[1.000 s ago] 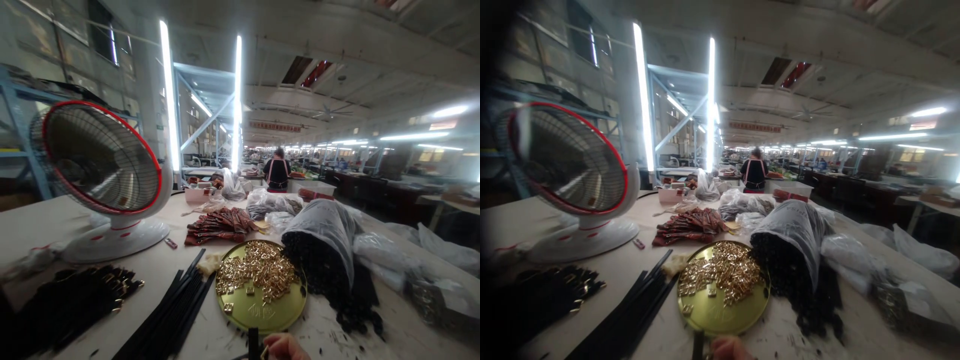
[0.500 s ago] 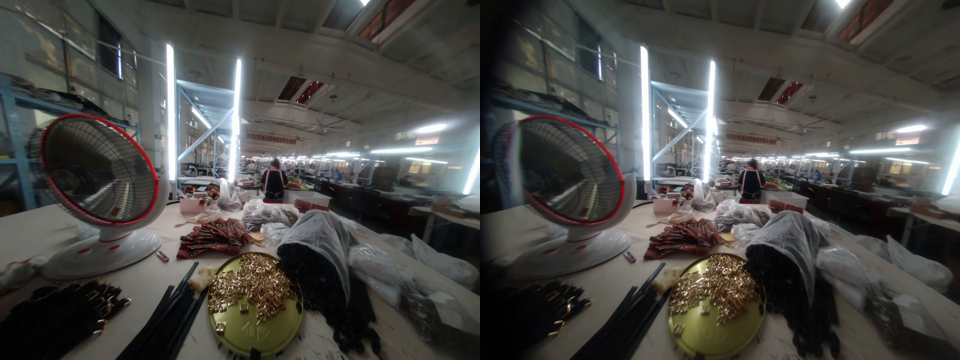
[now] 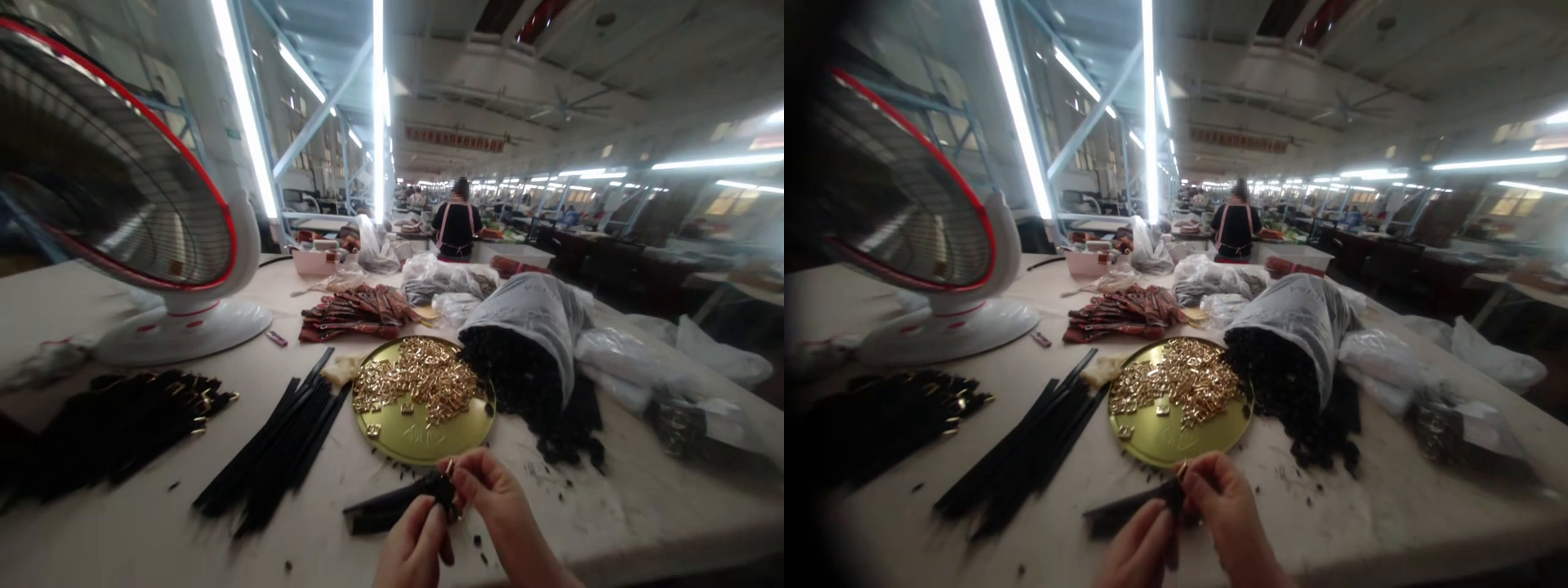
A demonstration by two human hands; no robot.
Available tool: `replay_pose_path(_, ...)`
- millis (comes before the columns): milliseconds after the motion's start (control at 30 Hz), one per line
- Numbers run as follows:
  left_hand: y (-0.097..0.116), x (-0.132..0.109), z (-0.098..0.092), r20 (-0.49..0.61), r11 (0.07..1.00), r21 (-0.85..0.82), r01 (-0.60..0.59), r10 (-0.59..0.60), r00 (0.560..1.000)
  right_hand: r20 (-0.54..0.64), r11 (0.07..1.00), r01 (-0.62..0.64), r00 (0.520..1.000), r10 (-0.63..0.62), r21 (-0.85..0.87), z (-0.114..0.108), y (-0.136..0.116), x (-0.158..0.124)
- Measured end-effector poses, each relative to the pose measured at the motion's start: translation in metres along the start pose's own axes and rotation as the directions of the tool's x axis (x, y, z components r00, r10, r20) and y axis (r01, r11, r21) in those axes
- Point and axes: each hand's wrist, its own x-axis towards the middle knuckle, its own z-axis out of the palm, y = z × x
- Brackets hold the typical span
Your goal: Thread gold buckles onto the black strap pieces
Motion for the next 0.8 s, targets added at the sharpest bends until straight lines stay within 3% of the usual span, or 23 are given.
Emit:
replay_pose_path(167, 0.013, -0.002, -0.01, 0.085, 0.963, 0.244, -0.115, 0.097, 0.992, 0.052, 0.989, -0.135, 0.99, 0.133, 0.054, -0.004, 0.004, -0.001)
replay_pose_path(400, 0.025, 0.001, -0.021, 0.217, 0.932, 0.343, -0.115, 0.04, 0.975, 0.089, 0.917, -0.325, 0.946, 0.313, 0.23, -0.013, 0.015, 0.001)
replay_pose_path(500, 0.025, 0.003, -0.02, 0.229, 0.935, 0.328, -0.137, 0.062, 0.971, 0.143, 0.941, -0.303, 0.948, 0.283, 0.148, -0.009, 0.018, 0.0)
replay_pose_path(633, 0.021, 0.006, -0.014, 0.102, 0.952, 0.286, -0.106, 0.08, 0.992, 0.135, 0.987, -0.153, 0.978, 0.157, -0.04, -0.007, 0.023, 0.0)
replay_pose_path(800, 0.015, 0.004, -0.012, 0.16, 0.992, 0.082, 0.092, -0.104, 0.982, 0.116, 0.987, -0.128, 0.984, 0.139, -0.097, -0.012, 0.025, -0.002)
